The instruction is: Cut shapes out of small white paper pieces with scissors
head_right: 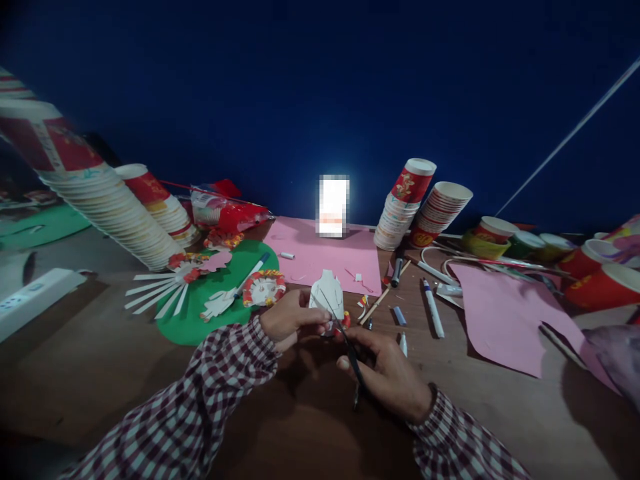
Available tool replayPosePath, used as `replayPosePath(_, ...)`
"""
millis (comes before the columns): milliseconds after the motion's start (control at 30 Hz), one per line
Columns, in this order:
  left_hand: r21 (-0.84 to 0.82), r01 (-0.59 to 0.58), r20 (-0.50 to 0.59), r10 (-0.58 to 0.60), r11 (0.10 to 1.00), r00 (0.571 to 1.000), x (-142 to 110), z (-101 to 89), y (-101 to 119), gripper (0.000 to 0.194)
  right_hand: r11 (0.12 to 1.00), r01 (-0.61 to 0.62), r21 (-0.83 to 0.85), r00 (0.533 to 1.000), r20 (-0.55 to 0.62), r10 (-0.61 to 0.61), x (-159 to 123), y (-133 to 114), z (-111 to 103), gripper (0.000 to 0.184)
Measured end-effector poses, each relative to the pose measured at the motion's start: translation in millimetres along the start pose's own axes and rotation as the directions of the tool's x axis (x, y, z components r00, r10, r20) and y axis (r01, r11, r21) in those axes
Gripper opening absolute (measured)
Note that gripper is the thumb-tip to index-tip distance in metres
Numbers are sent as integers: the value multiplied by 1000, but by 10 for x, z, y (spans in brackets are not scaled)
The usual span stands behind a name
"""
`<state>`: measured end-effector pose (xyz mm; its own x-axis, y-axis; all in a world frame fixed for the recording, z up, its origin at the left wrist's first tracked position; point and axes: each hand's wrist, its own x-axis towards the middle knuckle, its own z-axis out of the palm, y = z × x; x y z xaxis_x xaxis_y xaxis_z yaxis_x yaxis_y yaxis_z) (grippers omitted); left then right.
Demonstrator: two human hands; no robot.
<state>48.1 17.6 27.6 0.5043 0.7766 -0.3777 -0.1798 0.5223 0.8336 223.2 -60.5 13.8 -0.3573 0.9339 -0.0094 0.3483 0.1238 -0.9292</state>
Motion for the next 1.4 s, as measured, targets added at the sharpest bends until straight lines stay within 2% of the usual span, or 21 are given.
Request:
replayPosePath(367,57,-6,16,5,998,1000,0,-3,22,18,1000,-5,5,1000,18,5,5,0,-4,38)
replayPosePath(600,42,39,24,-40,998,999,-10,-7,18,16,1000,-15,8,1000,26,15,-4,-12,-4,36)
replayPosePath(800,40,53,34,-54,998,998,0,-19,10,18,1000,-20,-13,999,49,20,-9,-11,-19,37)
replayPosePath(1000,63,53,27,-55,997,998,0,-11,38,13,995,-34,-99,999,23,37,-29,46,-32,36)
replayPosePath(1400,92,58,49,-63,994,997,-7,-7,53,8,991,-64,-120,997,45,69,-28,22,-45,34)
